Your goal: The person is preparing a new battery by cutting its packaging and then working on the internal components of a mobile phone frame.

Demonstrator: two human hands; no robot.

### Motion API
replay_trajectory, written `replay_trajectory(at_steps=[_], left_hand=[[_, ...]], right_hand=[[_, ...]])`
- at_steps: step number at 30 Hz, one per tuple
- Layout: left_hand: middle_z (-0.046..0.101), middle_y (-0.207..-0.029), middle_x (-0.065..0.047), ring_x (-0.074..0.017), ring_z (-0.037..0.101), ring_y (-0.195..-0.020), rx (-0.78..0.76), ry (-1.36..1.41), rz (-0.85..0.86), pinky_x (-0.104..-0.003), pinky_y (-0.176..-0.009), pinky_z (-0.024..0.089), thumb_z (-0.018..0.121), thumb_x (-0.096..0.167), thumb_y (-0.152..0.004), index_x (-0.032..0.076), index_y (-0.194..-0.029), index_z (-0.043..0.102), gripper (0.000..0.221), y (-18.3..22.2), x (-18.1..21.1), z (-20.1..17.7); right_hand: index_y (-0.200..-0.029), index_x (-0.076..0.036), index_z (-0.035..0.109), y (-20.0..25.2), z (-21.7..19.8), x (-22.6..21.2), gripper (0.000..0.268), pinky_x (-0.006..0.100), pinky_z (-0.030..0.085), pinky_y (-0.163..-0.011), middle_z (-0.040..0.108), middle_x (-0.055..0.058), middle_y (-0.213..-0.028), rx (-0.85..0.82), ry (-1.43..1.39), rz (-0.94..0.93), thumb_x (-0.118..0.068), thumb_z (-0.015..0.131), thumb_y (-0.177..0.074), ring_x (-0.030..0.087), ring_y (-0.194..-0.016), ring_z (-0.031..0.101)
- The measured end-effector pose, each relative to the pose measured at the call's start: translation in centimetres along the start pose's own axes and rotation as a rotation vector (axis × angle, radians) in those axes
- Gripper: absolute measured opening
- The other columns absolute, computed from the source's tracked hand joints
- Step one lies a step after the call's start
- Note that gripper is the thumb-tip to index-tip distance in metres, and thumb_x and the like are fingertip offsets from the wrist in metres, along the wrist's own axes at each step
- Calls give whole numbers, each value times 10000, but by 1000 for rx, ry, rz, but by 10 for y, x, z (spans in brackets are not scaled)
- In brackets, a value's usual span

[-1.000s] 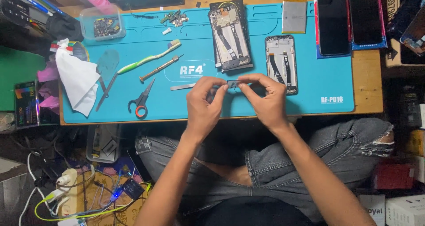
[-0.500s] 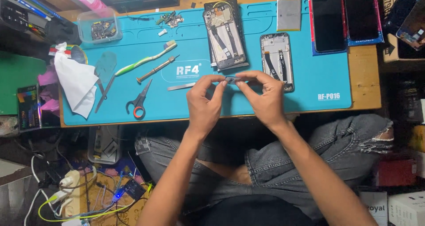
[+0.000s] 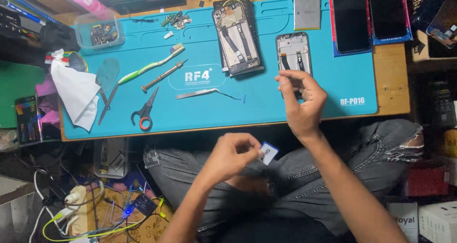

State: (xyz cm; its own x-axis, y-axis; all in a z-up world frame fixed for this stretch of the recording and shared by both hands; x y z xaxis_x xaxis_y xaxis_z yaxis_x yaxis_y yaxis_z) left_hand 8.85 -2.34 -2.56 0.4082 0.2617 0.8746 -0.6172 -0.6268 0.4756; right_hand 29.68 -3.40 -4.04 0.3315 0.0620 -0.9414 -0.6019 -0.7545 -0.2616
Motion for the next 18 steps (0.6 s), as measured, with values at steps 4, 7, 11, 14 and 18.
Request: replay_trajectory(at_steps=[4,7,11,14,18], left_hand=[[770,-715,-151,-253,754,-685,59,-124,-221,-361,-642,577,694,103,-922,32,-937,841,164,-49,-110,36],[774,-706,-171,-307,781,-687,-34,-509,-195,-328,-727,632,747,80,-953,-25,-1001,849,154,-70,-157,56],[746,-635,-132,-306,796,-673,94,-181,-332,-418,-611,586,732,282,-898,13,-902,834,288,-44,-93,49],[794,-743,-179,-320,814,-726,48,-81,-184,-395,-669,619,777,203,-923,-4,-1060,846,257,3,-21,24],[815,-701,-90,-162,798,-722,345,117,-21,-307,-687,633,804,157,-937,118,-1030,884,129,24,0,-10]], right_hand=[[-1153,16,768,2,-4,-1,170,326,615,-731,798,179,-985,11,-10,11,-138,700,-1130,224,-835,756],[-1161,19,765,6,-8,-8,156,334,616,-732,788,183,-989,-17,-4,31,-121,705,-1126,226,-848,750],[-1097,-26,807,-1,-6,-19,65,319,604,-720,793,138,-981,-145,121,22,-69,772,-1063,220,-831,751],[-1147,-40,799,-21,10,-26,110,345,605,-738,777,136,-1052,-184,195,-52,-96,783,-1053,249,-886,742],[-1389,87,657,-62,51,-38,514,597,575,-938,651,280,-1289,-299,392,-133,-204,821,-998,479,-1159,668]])
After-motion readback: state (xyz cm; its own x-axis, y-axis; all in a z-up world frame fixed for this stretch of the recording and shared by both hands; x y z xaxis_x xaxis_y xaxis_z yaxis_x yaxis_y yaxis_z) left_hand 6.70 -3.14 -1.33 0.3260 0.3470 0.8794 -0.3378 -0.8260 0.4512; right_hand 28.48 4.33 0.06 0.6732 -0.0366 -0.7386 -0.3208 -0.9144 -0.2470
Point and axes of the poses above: each hand's wrist, its own y-axis away from the middle knuckle, its own z-axis out of the palm, x = y × z, the point moved 1 cm from there along -y, towards the middle knuckle
